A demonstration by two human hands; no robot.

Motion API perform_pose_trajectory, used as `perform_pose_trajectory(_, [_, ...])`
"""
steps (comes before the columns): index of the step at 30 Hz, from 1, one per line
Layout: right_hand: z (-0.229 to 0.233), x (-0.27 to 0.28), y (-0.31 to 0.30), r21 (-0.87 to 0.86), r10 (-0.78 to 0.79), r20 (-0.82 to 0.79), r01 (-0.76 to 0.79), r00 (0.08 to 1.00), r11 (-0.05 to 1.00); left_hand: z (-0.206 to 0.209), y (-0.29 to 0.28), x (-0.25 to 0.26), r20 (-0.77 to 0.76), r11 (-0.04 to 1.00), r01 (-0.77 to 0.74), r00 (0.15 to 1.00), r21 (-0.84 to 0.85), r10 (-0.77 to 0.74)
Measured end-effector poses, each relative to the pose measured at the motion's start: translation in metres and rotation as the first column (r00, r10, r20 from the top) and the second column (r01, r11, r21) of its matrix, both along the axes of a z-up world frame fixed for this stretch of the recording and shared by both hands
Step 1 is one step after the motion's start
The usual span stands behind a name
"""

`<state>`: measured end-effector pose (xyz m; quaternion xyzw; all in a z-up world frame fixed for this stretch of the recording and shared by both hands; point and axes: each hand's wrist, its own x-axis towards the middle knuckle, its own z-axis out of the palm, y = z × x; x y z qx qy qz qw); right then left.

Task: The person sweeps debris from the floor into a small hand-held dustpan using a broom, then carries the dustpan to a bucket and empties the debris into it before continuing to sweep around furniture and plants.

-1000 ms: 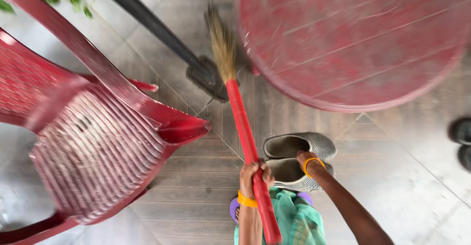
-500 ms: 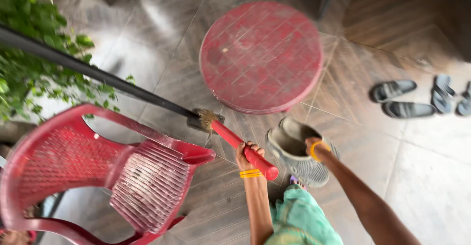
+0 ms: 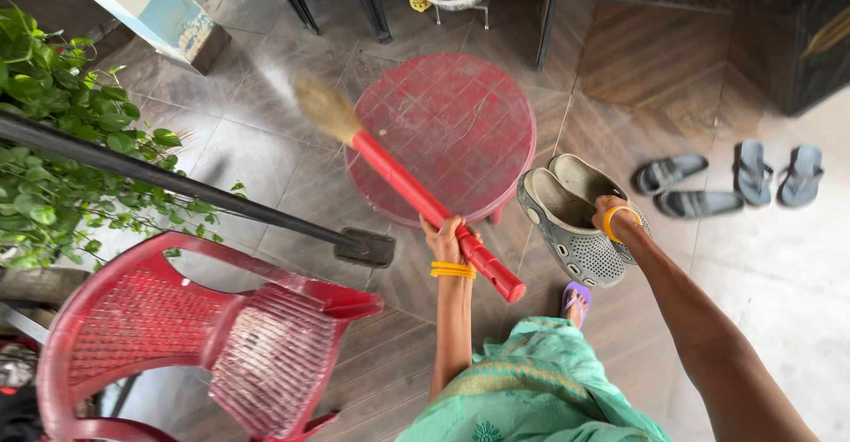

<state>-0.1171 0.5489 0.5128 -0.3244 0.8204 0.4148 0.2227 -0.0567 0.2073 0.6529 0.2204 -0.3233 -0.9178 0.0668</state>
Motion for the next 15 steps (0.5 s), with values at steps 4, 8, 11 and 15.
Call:
perform_pose_trajectory(4, [-0.01, -0.043, 0.066, 0.042, 0.135, -0.002, -0.135, 0.991, 0.99, -0.011, 0.082, -0.05, 0.032, 0.998, 0.028, 0.999, -0.059, -0.026])
perform_pose_trajectory(8, [-0.013, -0.112, 0.122, 0.047, 0.167, 0.023, -0.168, 0.986, 0.985, -0.022, 0.167, -0.102, -0.073, 0.998, 0.057, 0.996, -0.033, -0.06])
perform_pose_trajectory(11, [-0.004, -0.173, 0.145, -0.023, 0.015, 0.02, -0.015, 1.0, 1.0, -0.037, 0.205, -0.138, -0.075, 0.994, 0.11, 0.991, -0.002, -0.11])
perform_pose_trajectory(15, [0.002, -0.237, 0.152, 0.097, 0.215, 0.075, -0.222, 0.974, 0.97, -0.062, 0.24, -0.185, -0.08, 0.986, 0.164, 0.984, 0.041, -0.161])
